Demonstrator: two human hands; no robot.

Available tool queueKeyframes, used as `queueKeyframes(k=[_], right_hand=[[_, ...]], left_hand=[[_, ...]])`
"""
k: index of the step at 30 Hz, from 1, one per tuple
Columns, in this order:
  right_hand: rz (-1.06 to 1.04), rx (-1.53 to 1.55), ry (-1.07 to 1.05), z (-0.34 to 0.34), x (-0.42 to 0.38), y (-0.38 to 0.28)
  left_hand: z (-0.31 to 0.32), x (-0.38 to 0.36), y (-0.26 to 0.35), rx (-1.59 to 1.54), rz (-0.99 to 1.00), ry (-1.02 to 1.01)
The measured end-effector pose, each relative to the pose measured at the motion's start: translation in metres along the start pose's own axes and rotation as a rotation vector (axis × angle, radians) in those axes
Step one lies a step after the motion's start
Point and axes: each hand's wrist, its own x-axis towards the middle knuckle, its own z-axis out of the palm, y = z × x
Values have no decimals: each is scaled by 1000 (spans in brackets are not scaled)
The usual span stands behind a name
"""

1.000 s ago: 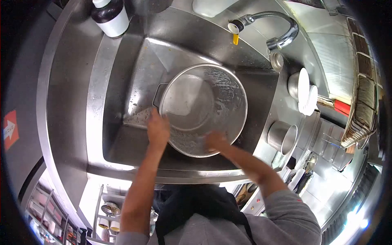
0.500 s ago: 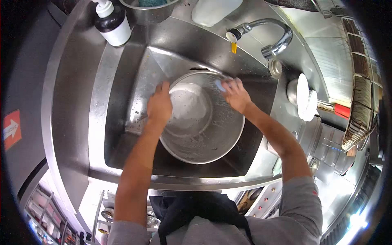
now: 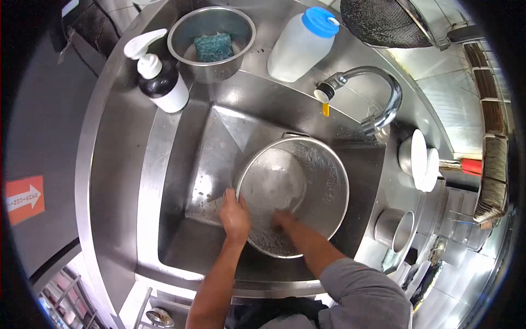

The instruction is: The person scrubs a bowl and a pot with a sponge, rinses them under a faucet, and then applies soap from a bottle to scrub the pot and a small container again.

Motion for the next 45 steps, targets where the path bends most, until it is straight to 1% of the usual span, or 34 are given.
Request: queueKeyframes(k=[1, 3, 6, 8, 10, 11, 13, 14, 15, 16, 17, 18, 19, 20, 22, 24, 25, 26, 28, 30, 31, 32, 33, 34, 35, 36, 37, 38, 39, 40, 41, 42, 44, 45], right_hand=[[-10, 204, 81, 3, 22, -33], [16, 760, 359, -32, 47, -93], [25, 1376, 742, -148, 23, -118], [-47, 1432, 1054, -211, -36, -109], [-183, 1113, 1410, -247, -93, -101], [-238, 878, 1521, -259, -107, -97], [-268, 418, 1530, -282, -109, -73], [-302, -31, 1472, -293, -110, -58], [-241, -20, 1377, -303, -106, -39], [-184, -7, 1271, -305, -107, -18], [-27, 22, 1224, -301, -121, 3], [130, 49, 1184, -299, -139, 28], [215, 71, 1339, -274, -147, 58], [280, 282, 1225, -246, -159, 87], [425, 479, 1262, -178, -180, 98], [603, 708, 1238, -140, -193, 83], [600, 717, 1242, -149, -191, 83], [477, 662, 1261, -158, -188, 88], [257, 538, 1261, -186, -168, 102], [145, 474, 1178, -239, -143, 101], [103, 399, 1139, -254, -132, 105], [95, 402, 1132, -252, -134, 103], [161, 500, 1166, -251, -141, 99], [229, 599, 1203, -249, -148, 93], [347, 771, 1218, -230, -162, 84], [367, 905, 1218, -197, -173, 74], [474, 962, 1224, -154, -170, 60], [478, 1324, 1068, -121, -178, 39], [592, 1559, 1018, -93, -177, 4], [582, 1506, 1100, -76, -171, -29], [568, 1480, 1137, -79, -168, -35], [554, 1452, 1174, -81, -164, -40], [659, 1369, 1010, -112, -166, -2], [570, 1300, 1007, -127, -162, 22]], left_hand=[[0, 0, 2, 4, -29, -5], [1, -1, 4, 7, -61, -21], [1, 0, 4, -94, -39, 23], [3, -2, 1, -63, -28, 48], [-1, -4, 4, -56, 5, 49], [0, -6, 6, -48, 19, 54], [9, -13, -5, -81, 18, 44], [14, -13, -11, -105, 0, 47], [12, -12, -8, -104, 6, 42], [6, -14, -3, -129, -81, 21], [0, -18, -2, -147, -168, -3], [1, -21, -6, -141, -160, -10], [5, -26, -13, -154, -100, 49], [7, -30, -17, -170, -46, 112], [3, -34, -14, -112, -59, 125], [-1, -20, -17, -45, -63, 142], [-4, -1, -24, 39, -12, 22], [-6, 16, -30, 126, 32, -104], [-21, 69, 3, 67, 140, -316], [-4, 90, 3, -11, 110, -279], [-4, 85, 2, -7, 105, -278], [-7, 77, 1, -72, 45, -187], [-12, 69, -2, -134, -10, -94], [-14, 59, -8, -127, -8, -88], [-9, 44, -19, -150, -78, 45], [1, 26, -31, -177, -151, 176], [24, 2, -42, -243, -248, 304], [52, -25, -51, -311, -344, 436], [79, -57, -60, -287, -364, 472], [99, -77, -60, -265, -382, 511], [95, -83, -41, -272, -381, 529], [77, -94, -18, -275, -265, 429], [50, -85, -16, -374, -288, 291], [34, -57, -28, -481, -424, 256]])
